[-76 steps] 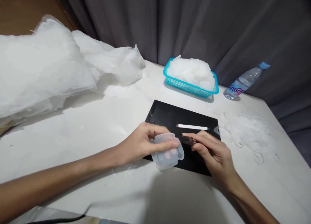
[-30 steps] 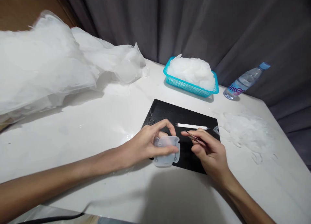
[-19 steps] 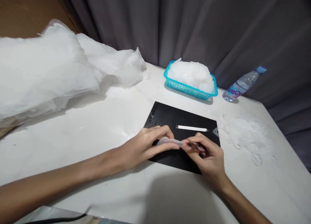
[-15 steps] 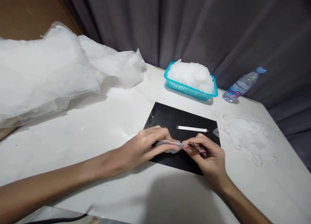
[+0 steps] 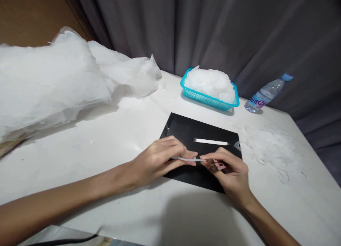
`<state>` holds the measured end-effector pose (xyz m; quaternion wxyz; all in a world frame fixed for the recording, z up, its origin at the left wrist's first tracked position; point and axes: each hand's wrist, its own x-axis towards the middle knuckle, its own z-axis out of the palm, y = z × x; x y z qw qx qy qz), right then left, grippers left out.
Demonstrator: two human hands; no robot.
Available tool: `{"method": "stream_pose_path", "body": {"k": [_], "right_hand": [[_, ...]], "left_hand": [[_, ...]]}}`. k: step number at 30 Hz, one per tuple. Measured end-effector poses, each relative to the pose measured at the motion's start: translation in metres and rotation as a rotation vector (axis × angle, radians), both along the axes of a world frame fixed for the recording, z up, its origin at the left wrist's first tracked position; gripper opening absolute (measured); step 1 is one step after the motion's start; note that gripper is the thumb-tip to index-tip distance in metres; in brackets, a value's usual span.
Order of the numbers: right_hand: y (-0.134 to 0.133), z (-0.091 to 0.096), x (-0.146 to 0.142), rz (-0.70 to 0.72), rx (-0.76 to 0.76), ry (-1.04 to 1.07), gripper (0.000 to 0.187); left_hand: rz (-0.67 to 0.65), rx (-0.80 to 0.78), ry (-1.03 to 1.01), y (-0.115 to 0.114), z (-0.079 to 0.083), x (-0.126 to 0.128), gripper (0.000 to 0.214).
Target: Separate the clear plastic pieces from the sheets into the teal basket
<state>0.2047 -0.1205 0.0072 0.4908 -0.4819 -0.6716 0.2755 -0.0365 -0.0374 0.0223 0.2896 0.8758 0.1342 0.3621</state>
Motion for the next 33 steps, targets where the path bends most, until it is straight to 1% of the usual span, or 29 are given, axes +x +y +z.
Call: {"method": "stream_pose_path", "body": {"k": [3, 6, 8, 9, 11, 13, 15, 17, 18, 19, 21, 23, 24, 25, 26, 27, 28, 29, 31, 33], "right_hand": [[-0.001, -0.001, 0.002, 0.001, 0.053, -0.005, 0.034], [-0.003, -0.001, 0.003, -0.002, 0.097, -0.019, 0.040], [-0.004, -0.001, 0.003, 0.009, 0.109, -0.021, 0.040], [-0.003, -0.001, 0.003, 0.020, 0.096, -0.022, 0.037], [0.001, -0.002, 0.006, 0.011, 0.047, -0.036, 0.024], [0.010, -0.004, 0.013, -0.054, 0.001, -0.104, 0.014], [0.022, -0.008, 0.026, -0.143, -0.015, -0.233, 0.020], [0.035, -0.014, 0.042, -0.204, -0.033, -0.374, 0.026], [0.040, -0.018, 0.049, -0.226, -0.045, -0.424, 0.026], [0.045, -0.022, 0.056, -0.246, -0.053, -0.458, 0.025], [0.052, -0.031, 0.065, -0.286, -0.062, -0.488, 0.023], [0.057, -0.041, 0.068, -0.341, -0.067, -0.484, 0.021], [0.059, -0.044, 0.068, -0.367, -0.067, -0.474, 0.021], [0.061, -0.047, 0.066, -0.386, -0.064, -0.467, 0.021], [0.062, -0.049, 0.065, -0.401, -0.058, -0.462, 0.022], [0.063, -0.050, 0.063, -0.414, -0.052, -0.458, 0.023], [0.063, -0.050, 0.062, -0.427, -0.044, -0.456, 0.024], [0.064, -0.050, 0.061, -0.442, -0.036, -0.453, 0.026], [0.064, -0.048, 0.059, -0.466, -0.017, -0.449, 0.029], [0.064, -0.048, 0.058, -0.471, 0.002, -0.455, 0.032]], "left_hand": [[-0.014, 0.054, -0.027, 0.004, -0.004, 0.000, 0.015], [-0.020, 0.067, -0.032, 0.008, -0.004, 0.000, 0.015], [-0.028, 0.074, -0.034, 0.010, -0.004, 0.000, 0.016], [-0.037, 0.077, -0.039, 0.011, -0.005, -0.001, 0.016], [-0.045, 0.081, -0.050, 0.012, -0.006, -0.002, 0.016], [-0.026, 0.058, -0.039, 0.013, -0.007, -0.004, 0.013], [0.050, -0.032, 0.023, 0.013, -0.009, -0.007, 0.011], [0.167, -0.210, 0.121, 0.014, -0.011, -0.009, 0.013], [0.209, -0.328, 0.162, 0.015, -0.012, -0.009, 0.016], [0.231, -0.455, 0.195, 0.017, -0.013, -0.008, 0.019], [0.241, -0.659, 0.196, 0.023, -0.015, -0.006, 0.028], [0.254, -0.782, 0.146, 0.035, -0.014, -0.003, 0.036], [0.270, -0.804, 0.120, 0.043, -0.012, -0.001, 0.040], [0.294, -0.795, 0.104, 0.054, -0.010, 0.001, 0.042], [0.321, -0.744, 0.102, 0.067, -0.005, 0.003, 0.044], [0.373, -0.658, 0.096, 0.082, 0.002, 0.006, 0.045], [0.432, -0.516, 0.091, 0.100, 0.010, 0.010, 0.045], [0.512, -0.347, 0.060, 0.119, 0.020, 0.016, 0.046], [0.571, -0.216, 0.025, 0.157, 0.043, 0.033, 0.047], [0.598, -0.097, 0.044, 0.189, 0.064, 0.055, 0.044]]}}
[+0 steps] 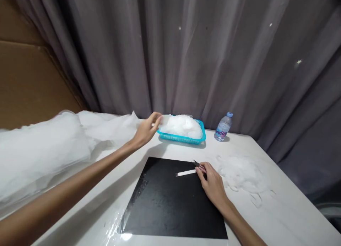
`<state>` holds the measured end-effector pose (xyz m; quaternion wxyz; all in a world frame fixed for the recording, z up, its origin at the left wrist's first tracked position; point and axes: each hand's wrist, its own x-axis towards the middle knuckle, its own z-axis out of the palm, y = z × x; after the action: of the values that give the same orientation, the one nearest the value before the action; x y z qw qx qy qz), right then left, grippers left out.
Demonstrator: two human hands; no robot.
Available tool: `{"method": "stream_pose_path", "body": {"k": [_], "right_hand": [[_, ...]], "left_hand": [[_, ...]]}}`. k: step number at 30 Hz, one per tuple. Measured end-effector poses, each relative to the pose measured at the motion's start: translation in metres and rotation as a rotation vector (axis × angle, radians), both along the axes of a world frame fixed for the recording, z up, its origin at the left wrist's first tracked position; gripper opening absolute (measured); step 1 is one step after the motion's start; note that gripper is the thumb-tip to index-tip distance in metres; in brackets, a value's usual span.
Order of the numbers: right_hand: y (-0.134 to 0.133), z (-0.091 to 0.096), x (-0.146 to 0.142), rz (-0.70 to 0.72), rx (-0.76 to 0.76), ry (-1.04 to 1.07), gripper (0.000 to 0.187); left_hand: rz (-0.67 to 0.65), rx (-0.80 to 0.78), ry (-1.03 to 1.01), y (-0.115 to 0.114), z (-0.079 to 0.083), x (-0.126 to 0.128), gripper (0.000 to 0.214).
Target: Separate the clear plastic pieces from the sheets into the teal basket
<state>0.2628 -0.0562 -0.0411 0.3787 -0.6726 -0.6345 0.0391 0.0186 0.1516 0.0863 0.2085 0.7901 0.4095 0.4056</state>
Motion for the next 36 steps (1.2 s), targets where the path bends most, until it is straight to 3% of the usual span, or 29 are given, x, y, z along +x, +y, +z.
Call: {"method": "stream_pose_path", "body": {"k": [3, 6, 9, 13, 17, 20, 27, 32, 36], "right_hand": [[-0.001, -0.002, -0.002, 0.019, 0.006, -0.019, 0.035], [-0.001, -0.003, -0.003, 0.025, 0.015, -0.024, 0.037], [-0.002, -0.001, 0.003, 0.007, 0.037, -0.061, 0.038], [0.002, -0.002, 0.029, -0.051, 0.095, -0.129, 0.040], [0.016, -0.016, 0.054, -0.078, 0.092, -0.155, 0.045], [0.032, -0.024, 0.057, -0.030, 0.082, -0.189, 0.046], [0.056, -0.025, 0.043, 0.019, 0.091, -0.275, 0.044], [0.062, -0.035, 0.039, -0.017, 0.131, -0.307, 0.046], [0.061, -0.043, 0.037, -0.032, 0.191, -0.333, 0.049]], "left_hand": [[-0.010, 0.110, 0.126, 0.021, 0.015, 0.031, 0.041], [0.002, 0.162, 0.260, 0.012, 0.009, 0.036, 0.047], [0.045, 0.171, 0.372, -0.009, 0.001, 0.003, 0.046], [0.172, 0.208, 0.517, -0.025, -0.002, -0.072, 0.043], [0.365, 0.240, 0.609, -0.020, -0.007, -0.141, 0.051], [0.454, 0.237, 0.652, -0.012, -0.016, -0.172, 0.059], [0.463, 0.299, 0.699, -0.013, -0.029, -0.182, 0.043], [0.510, 0.369, 0.695, -0.023, -0.018, -0.183, 0.041], [0.616, 0.410, 0.660, -0.035, -0.003, -0.200, 0.041]]}}
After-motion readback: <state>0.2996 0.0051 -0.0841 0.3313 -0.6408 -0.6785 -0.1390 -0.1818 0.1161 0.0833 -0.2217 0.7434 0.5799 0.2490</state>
